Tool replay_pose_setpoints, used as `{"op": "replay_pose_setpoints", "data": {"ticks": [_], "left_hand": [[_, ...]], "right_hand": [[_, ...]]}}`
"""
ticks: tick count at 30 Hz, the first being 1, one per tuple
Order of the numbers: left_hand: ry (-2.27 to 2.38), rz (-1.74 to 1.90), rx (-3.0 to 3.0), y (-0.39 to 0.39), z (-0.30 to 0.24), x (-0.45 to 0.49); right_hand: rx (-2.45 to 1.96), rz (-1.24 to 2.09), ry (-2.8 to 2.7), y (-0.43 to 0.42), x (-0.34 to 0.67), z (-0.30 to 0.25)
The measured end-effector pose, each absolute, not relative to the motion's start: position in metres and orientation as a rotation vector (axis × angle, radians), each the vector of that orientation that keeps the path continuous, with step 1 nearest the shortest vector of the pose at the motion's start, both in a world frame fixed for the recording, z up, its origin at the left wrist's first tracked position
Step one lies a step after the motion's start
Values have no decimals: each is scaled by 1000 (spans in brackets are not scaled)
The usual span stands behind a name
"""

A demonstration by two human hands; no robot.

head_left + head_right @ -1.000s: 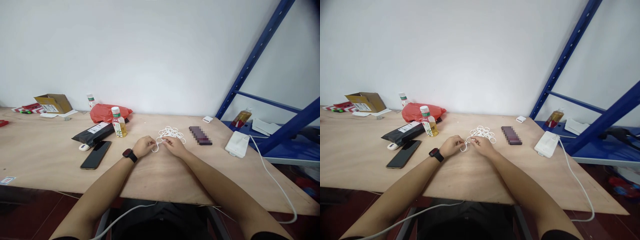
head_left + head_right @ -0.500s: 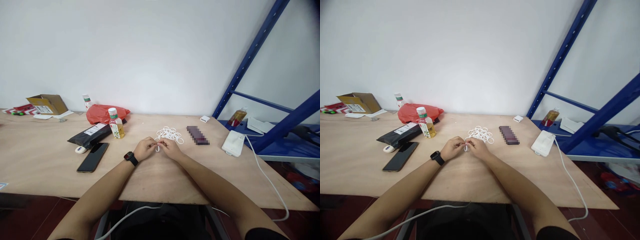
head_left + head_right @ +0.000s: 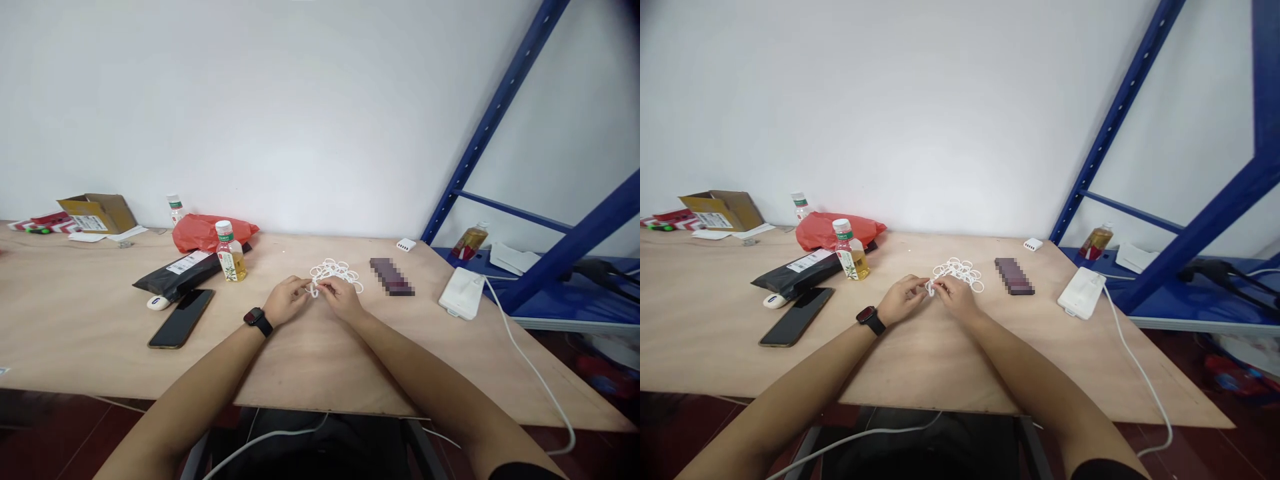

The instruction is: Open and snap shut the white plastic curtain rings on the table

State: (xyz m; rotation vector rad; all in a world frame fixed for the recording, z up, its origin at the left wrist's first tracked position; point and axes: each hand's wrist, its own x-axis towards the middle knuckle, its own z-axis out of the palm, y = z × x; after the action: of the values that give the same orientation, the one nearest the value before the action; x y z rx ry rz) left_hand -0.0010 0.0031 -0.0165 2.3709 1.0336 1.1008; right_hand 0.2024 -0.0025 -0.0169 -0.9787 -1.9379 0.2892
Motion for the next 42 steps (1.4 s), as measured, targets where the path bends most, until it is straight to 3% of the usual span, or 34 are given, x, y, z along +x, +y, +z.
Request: {"op": "replay_pose_setpoints", "data": {"ticks": [9, 16, 23, 30, 38, 42], "left_hand": [[1163, 902, 2472, 8, -23, -8], [1304, 547, 2608, -2, -25, 6], [1391, 429, 2597, -3, -27, 11], [1440, 378, 2528, 3, -33, 10], [1470, 378, 2514, 3, -32, 12], [1492, 377, 2519, 3, -32, 12]], "right_hand": [[-1352, 9, -1946, 37, 250, -20], [-1769, 226, -2179, 48, 267, -33], [-1643, 293, -2342, 37, 242, -32], [-1195, 300, -2356, 27, 220, -31], [-1882, 224, -2003, 78, 239, -35], [-1791, 312, -2150, 84, 232, -36]]}}
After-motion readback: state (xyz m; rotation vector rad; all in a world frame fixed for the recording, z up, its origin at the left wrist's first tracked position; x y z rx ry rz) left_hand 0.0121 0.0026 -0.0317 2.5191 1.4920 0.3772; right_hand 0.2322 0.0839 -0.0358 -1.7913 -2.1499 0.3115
